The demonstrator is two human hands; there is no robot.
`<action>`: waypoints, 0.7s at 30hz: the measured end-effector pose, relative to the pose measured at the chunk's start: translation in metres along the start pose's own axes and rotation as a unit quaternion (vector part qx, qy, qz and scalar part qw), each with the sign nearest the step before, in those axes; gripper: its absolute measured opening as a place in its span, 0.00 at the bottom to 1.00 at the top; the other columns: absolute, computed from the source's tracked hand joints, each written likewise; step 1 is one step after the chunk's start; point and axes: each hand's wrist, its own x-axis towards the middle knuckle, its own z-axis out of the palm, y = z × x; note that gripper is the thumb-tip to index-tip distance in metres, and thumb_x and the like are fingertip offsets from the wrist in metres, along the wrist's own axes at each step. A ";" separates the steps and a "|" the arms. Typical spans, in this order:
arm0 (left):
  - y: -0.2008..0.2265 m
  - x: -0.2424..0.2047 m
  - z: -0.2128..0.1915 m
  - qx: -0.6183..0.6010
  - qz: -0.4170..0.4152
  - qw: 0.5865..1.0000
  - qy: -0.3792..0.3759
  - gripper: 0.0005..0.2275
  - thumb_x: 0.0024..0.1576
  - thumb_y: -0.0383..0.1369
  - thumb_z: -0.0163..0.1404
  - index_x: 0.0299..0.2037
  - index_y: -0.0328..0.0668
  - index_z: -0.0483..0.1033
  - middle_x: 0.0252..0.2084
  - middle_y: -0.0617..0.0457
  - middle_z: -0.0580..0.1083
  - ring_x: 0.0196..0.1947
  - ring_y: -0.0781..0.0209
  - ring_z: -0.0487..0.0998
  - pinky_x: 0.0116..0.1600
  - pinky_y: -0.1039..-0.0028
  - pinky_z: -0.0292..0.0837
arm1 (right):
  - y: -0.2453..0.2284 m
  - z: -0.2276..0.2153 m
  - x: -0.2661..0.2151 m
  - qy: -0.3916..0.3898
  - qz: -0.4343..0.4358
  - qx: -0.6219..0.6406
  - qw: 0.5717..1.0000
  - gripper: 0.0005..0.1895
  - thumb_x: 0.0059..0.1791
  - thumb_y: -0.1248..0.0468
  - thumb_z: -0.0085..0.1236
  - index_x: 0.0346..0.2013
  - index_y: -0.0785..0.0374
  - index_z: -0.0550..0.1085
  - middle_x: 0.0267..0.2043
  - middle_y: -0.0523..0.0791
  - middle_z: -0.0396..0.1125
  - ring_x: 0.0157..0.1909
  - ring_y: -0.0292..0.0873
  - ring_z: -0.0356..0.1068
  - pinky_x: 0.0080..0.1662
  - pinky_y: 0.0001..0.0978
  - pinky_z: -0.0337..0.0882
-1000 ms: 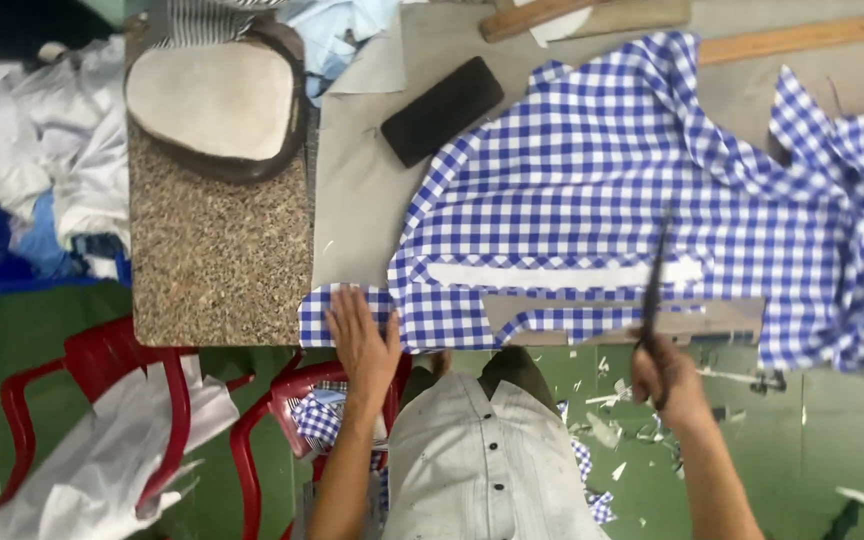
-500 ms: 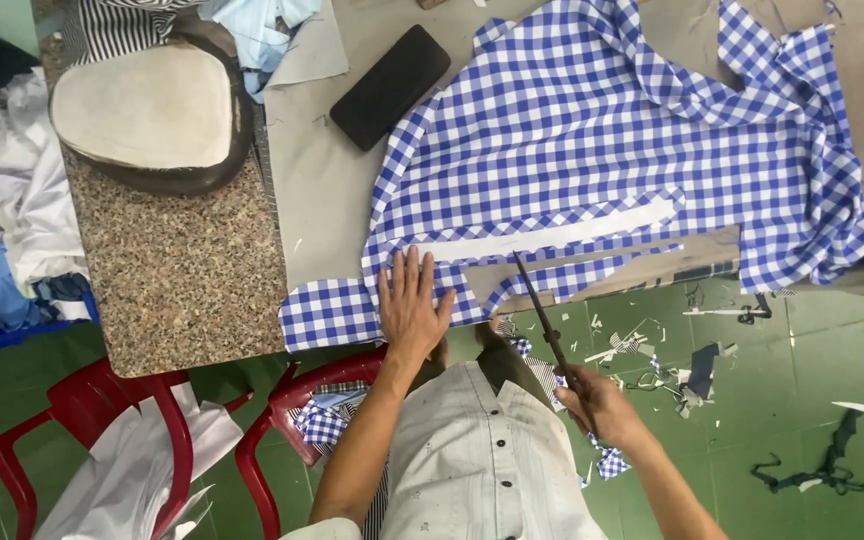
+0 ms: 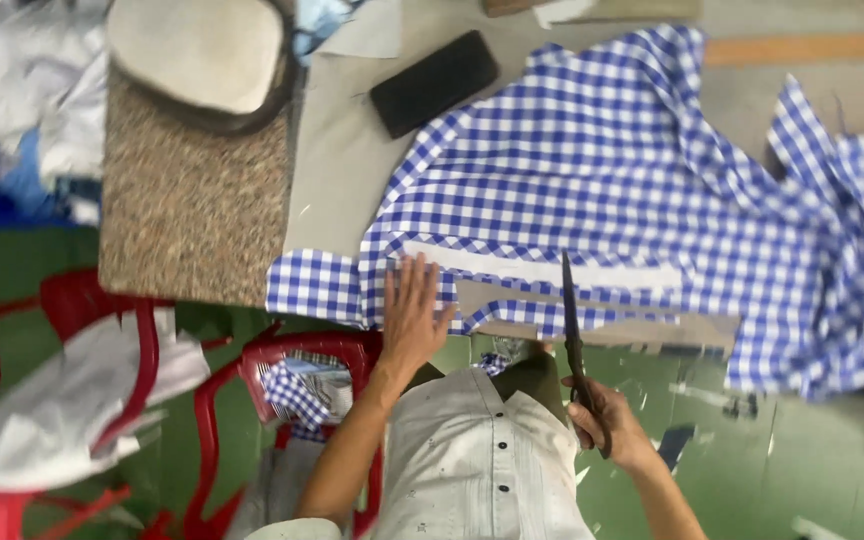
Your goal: The person cuts a blue and white checkered fabric using shears, following a paper pattern on a work table. After cutting, the person irons a long strip of the same fabric using a steam iron.
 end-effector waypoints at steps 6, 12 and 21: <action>0.120 -0.009 0.027 -0.057 -0.013 0.980 0.188 0.30 0.70 0.51 0.30 0.76 0.38 0.46 0.79 0.43 0.46 0.80 0.44 0.44 0.81 0.46 0.35 | 0.019 -0.118 0.042 -0.135 -0.050 -0.035 0.989 0.28 0.47 0.52 0.60 0.52 0.71 0.70 0.13 0.40 0.64 0.11 0.37 0.66 0.14 0.28 0.70; 0.266 0.010 0.087 -0.019 -0.077 0.974 0.213 0.29 0.67 0.48 0.44 0.72 0.37 0.60 0.76 0.43 0.56 0.77 0.45 0.52 0.78 0.44 0.42 | 0.042 -0.283 0.055 -0.261 0.029 -0.073 0.962 0.31 0.48 0.55 0.59 0.60 0.71 0.66 0.17 0.45 0.62 0.13 0.40 0.64 0.18 0.30 0.66; 0.385 0.030 0.103 0.009 -0.155 0.975 0.157 0.32 0.67 0.54 0.35 0.73 0.38 0.58 0.77 0.43 0.54 0.78 0.47 0.48 0.79 0.49 0.33 | 0.042 -0.375 0.027 -0.291 0.094 -0.071 0.949 0.22 0.50 0.64 0.58 0.57 0.70 0.69 0.13 0.48 0.61 0.12 0.43 0.61 0.20 0.36 0.67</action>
